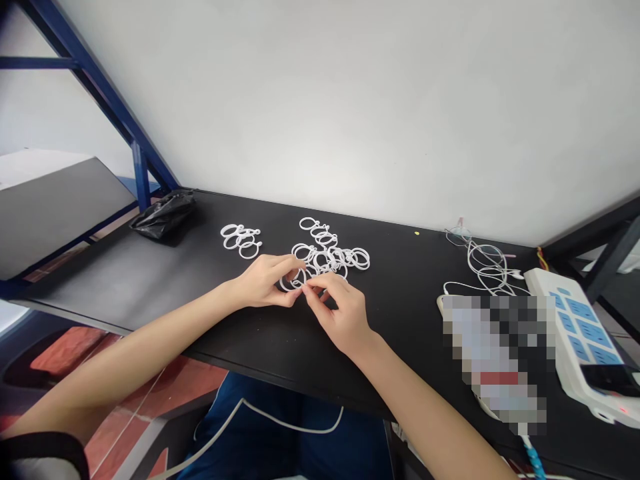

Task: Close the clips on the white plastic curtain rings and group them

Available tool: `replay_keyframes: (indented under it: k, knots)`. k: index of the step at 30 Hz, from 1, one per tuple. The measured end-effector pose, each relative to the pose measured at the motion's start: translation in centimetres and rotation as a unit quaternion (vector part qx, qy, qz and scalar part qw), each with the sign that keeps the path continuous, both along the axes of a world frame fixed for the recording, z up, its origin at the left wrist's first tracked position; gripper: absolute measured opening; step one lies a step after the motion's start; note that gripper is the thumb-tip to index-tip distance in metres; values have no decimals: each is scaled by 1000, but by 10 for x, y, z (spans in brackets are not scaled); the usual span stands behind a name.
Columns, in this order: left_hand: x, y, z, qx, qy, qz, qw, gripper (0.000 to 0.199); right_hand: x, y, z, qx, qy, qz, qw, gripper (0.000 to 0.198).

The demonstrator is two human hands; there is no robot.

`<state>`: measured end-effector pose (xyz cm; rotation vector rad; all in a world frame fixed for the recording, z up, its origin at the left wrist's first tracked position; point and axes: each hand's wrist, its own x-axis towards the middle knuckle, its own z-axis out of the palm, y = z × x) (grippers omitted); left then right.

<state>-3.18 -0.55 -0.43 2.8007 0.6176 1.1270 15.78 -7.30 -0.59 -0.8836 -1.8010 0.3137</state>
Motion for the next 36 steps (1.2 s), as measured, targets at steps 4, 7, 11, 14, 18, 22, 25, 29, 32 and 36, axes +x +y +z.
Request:
replay_keyframes:
  k: [4, 7, 11, 14, 18, 22, 25, 29, 32, 36]
  knots:
    - [0, 0, 0, -4, 4, 6, 1000, 18, 0, 0, -1, -1, -2, 0, 1000, 12]
    - [0, 1, 0, -6, 3, 11, 1000, 18, -2, -1, 1, -4, -1, -2, 1000, 12]
    - [-2, 2, -1, -13, 10, 12, 1000, 19, -3, -1, 3, -4, -5, -6, 1000, 11]
    - [-2, 3, -1, -17, 14, 14, 1000, 18, -2, 0, 4, 2, -7, -6, 1000, 12]
    - [-3, 3, -1, -12, 11, 14, 1000, 18, -2, 0, 3, 9, -6, -10, 1000, 13]
    - [-3, 4, 0, -10, 15, 14, 1000, 19, -2, 0, 3, 13, -5, -10, 1000, 14]
    - [-3, 4, 0, -6, 13, 11, 1000, 20, -2, 0, 3, 17, -7, -10, 1000, 13]
    - [-3, 5, 0, -1, 12, 15, 1000, 21, -1, 0, 3, 13, -4, -15, 1000, 12]
    - [-3, 5, -1, 1, 12, 15, 1000, 21, -1, 0, 2, 15, -2, -16, 1000, 13]
    - [-4, 5, -1, -1, 19, 15, 1000, 22, -1, 0, 2, 11, 0, -18, 1000, 13]
